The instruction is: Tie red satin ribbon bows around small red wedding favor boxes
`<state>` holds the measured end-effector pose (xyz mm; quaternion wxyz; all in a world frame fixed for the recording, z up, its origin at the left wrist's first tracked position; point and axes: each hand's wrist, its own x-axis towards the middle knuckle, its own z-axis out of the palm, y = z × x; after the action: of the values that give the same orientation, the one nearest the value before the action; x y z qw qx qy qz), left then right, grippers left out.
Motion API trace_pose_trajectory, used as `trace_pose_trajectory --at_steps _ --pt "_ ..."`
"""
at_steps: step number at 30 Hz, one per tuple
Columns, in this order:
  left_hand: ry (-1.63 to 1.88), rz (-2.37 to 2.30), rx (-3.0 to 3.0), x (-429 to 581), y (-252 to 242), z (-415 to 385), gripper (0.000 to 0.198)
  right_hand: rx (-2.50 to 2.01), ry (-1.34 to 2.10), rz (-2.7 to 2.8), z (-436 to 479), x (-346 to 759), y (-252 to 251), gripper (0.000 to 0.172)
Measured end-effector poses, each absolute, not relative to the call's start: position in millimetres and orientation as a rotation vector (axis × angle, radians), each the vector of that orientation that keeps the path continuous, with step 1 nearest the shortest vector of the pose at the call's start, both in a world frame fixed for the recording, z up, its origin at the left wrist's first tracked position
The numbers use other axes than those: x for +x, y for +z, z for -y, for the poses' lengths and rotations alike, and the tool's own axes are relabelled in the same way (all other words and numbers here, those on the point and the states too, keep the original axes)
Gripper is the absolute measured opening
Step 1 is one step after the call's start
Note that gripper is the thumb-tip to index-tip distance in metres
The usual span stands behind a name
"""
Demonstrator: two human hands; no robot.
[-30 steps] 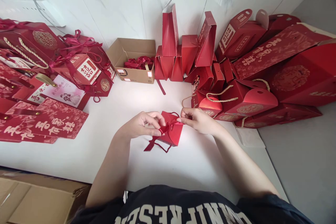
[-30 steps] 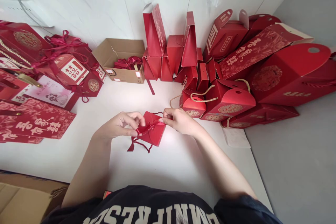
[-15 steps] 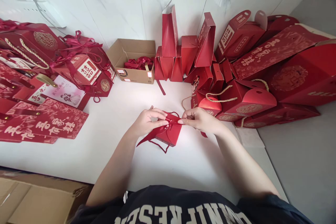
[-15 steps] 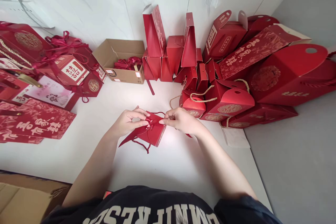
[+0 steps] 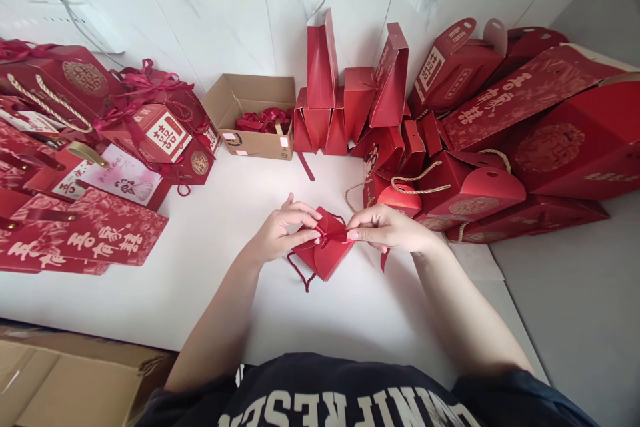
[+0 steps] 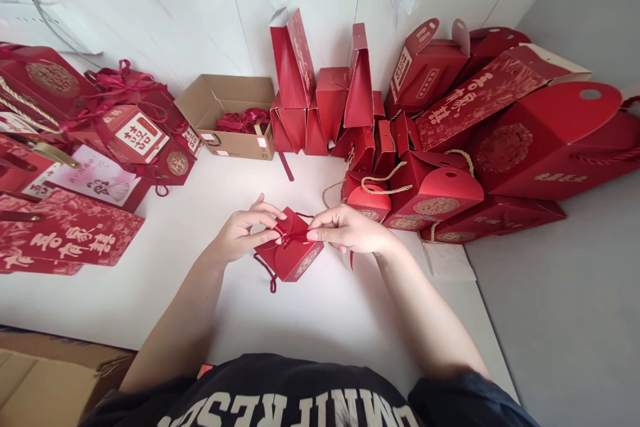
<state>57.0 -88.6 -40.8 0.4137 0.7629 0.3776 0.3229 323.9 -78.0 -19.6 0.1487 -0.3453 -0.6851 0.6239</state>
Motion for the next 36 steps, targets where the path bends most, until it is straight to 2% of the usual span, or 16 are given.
trace_pose_trajectory --at_steps 5,8,13,17,28,36 --pt "0.753 -1.014 1.914 62 -45 86 0.012 -0.871 1.534 2.055 79 319 -20 0.027" --pt "0.757 -1.008 1.859 62 -49 84 0.012 -0.818 1.508 2.039 78 316 -25 0.023" --pt "0.756 -1.01 1.82 61 -52 82 0.017 -0.754 1.53 1.979 80 309 -34 0.025" --pt "0.799 -0.97 1.822 60 -54 80 0.023 -0.73 1.387 2.054 82 303 -35 0.023" --pt "0.738 -0.991 1.927 62 -51 80 0.019 -0.731 0.916 2.284 89 291 -35 0.026" --pt "0.723 -0.986 1.934 63 -48 83 0.022 -0.811 0.751 2.272 94 281 -43 0.016"
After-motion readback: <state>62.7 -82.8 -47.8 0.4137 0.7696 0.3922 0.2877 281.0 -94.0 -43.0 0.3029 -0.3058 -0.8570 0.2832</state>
